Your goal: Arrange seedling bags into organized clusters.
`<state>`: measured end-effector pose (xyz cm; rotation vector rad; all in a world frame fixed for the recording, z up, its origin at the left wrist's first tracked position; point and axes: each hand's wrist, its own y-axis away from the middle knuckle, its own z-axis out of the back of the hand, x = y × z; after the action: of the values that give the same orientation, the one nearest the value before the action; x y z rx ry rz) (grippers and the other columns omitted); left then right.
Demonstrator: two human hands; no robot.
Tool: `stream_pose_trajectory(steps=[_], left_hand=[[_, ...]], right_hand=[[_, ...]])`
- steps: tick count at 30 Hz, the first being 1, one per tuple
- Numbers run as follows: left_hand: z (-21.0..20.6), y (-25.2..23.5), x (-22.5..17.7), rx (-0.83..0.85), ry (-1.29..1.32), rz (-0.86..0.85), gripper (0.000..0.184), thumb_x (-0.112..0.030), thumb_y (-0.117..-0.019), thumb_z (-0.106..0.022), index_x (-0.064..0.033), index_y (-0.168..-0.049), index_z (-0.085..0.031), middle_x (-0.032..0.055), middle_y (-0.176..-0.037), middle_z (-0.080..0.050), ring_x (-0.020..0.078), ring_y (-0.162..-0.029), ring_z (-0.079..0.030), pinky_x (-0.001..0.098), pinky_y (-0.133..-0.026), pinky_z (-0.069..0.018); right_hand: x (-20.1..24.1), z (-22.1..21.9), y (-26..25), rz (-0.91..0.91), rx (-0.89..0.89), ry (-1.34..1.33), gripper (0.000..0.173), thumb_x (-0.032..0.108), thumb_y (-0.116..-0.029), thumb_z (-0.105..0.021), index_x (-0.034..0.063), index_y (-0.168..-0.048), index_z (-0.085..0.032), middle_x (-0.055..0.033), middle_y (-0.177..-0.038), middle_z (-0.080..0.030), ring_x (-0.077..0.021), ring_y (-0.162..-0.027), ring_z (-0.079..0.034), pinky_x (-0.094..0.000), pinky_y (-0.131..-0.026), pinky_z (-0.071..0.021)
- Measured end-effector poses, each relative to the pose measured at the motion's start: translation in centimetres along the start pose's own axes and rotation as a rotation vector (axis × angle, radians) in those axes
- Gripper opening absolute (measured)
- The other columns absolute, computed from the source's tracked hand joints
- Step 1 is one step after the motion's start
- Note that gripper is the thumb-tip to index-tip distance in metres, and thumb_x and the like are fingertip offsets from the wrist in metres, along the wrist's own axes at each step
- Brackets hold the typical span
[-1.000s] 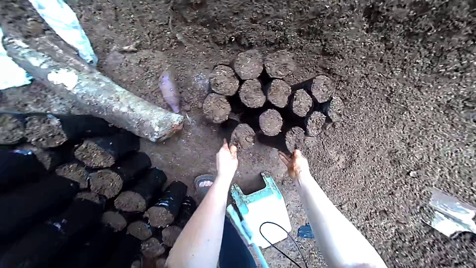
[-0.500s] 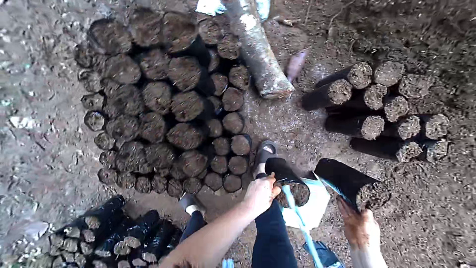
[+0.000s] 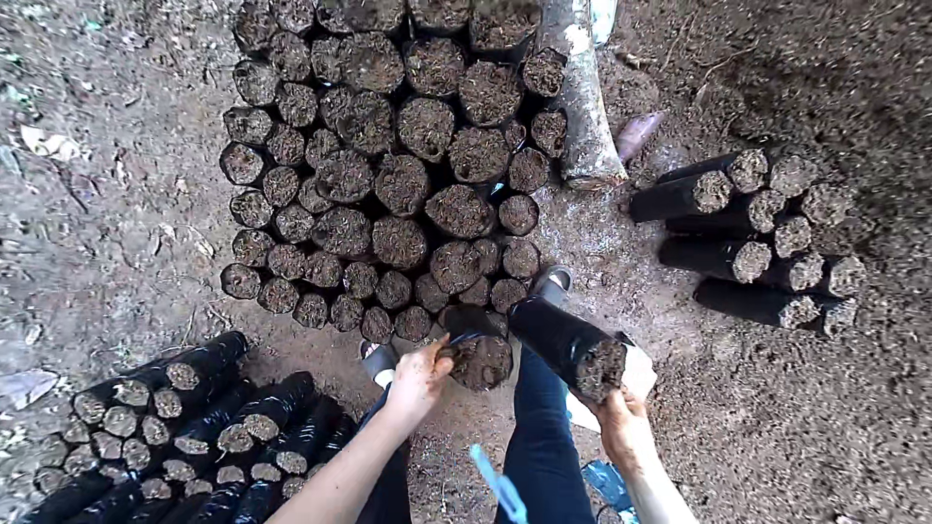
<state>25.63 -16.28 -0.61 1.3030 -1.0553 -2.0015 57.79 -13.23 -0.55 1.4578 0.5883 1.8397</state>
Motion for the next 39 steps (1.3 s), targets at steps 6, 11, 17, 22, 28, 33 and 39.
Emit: stream_pose_trajectory(steps=[6, 11, 17, 22, 28, 33, 39], left_hand=[[0.9, -6.6, 3.2, -0.058, 0.021, 0.13, 0.041, -0.024, -0.1092, -0.047, -0.0015, -0.142, -0.058, 0.0233, -0.122, -0.069, 0.0354, -0.115, -0.067, 0.0526, -0.105, -0.0491], [0.4, -6.6, 3.4, -0.101, 0.06, 0.174, 0.042, -0.031, -0.1074, -0.052, -0.0019, -0.138, -0.058, 0.0231, -0.116, -0.069, 0.037, -0.109, -0.067, 0.0568, -0.098, -0.0504], [-0.3, -5.1, 6.4, -0.061, 0.264, 0.15, 0.108, -0.057, -0.0841, -0.079, -0.0043, -0.16, -0.023, 0.0234, -0.154, -0.046, 0.0353, -0.141, -0.049, 0.053, -0.117, -0.041], [0.3, -0.6, 9.7, 0.161, 0.578, 0.268, 0.088, -0.05, -0.1006, -0.062, -0.0114, -0.165, -0.015, 0.018, -0.167, -0.029, 0.0336, -0.152, -0.034, 0.0564, -0.118, -0.0366], [2.5, -0.6, 12.3, 0.042, 0.976, 0.374, 0.055, -0.047, -0.1063, -0.049, -0.0213, -0.154, -0.038, 0.0166, -0.145, -0.054, 0.0354, -0.126, -0.057, 0.0593, -0.092, -0.0522], [7.1, -7.6, 11.9, -0.019, 0.916, 0.337, 0.058, -0.051, -0.1075, -0.042, -0.0229, -0.157, -0.033, 0.0165, -0.145, -0.054, 0.0339, -0.128, -0.056, 0.0585, -0.098, -0.0497], [8.3, -12.4, 9.5, -0.054, 0.863, 0.318, 0.061, -0.054, -0.1102, -0.03, -0.0137, -0.154, -0.041, 0.0203, -0.15, -0.049, 0.0362, -0.132, -0.053, 0.0576, -0.101, -0.0489]], right_hand=[[-0.5, -1.4, 1.0, 0.042, 0.059, 0.252, 0.027, 0.007, -0.1043, -0.037, -0.0041, -0.113, -0.06, 0.0038, -0.089, -0.07, 0.0006, -0.081, -0.069, -0.0223, -0.079, -0.061], [1.1, -0.8, 3.1, 0.134, 0.092, 0.704, 0.03, 0.017, -0.1003, -0.046, -0.003, -0.106, -0.067, 0.0036, -0.077, -0.063, 0.0049, -0.071, -0.058, -0.0198, -0.071, -0.05], [1.9, -0.5, 7.5, 0.185, 0.24, 0.923, 0.033, 0.024, -0.0952, -0.048, 0.0004, -0.099, -0.07, -0.0011, -0.073, -0.065, -0.0037, -0.069, -0.062, -0.032, -0.068, -0.0523], [1.6, -4.6, 11.2, 0.121, 0.44, 0.858, 0.032, 0.019, -0.0957, -0.049, 0.0008, -0.11, -0.071, -0.0039, -0.086, -0.071, -0.0069, -0.079, -0.066, -0.035, -0.076, -0.0554], [-0.5, -16.5, 12.0, -0.016, 0.46, 0.627, 0.036, 0.023, -0.1006, -0.047, 0.0018, -0.119, -0.069, -0.008, -0.097, -0.072, -0.0143, -0.089, -0.069, -0.0406, -0.084, -0.0574], [-1.1, -25.3, 10.1, -0.097, 0.293, 0.448, 0.035, 0.02, -0.1087, -0.045, -0.0035, -0.128, -0.062, -0.0203, -0.114, -0.069, -0.0253, -0.105, -0.07, -0.0454, -0.097, -0.057], [-2.0, -29.7, 6.0, -0.165, 0.214, 0.221, 0.042, 0.028, -0.1116, -0.044, -0.0054, -0.136, -0.054, -0.0218, -0.123, -0.068, -0.0253, -0.108, -0.072, -0.0412, -0.095, -0.0593]])
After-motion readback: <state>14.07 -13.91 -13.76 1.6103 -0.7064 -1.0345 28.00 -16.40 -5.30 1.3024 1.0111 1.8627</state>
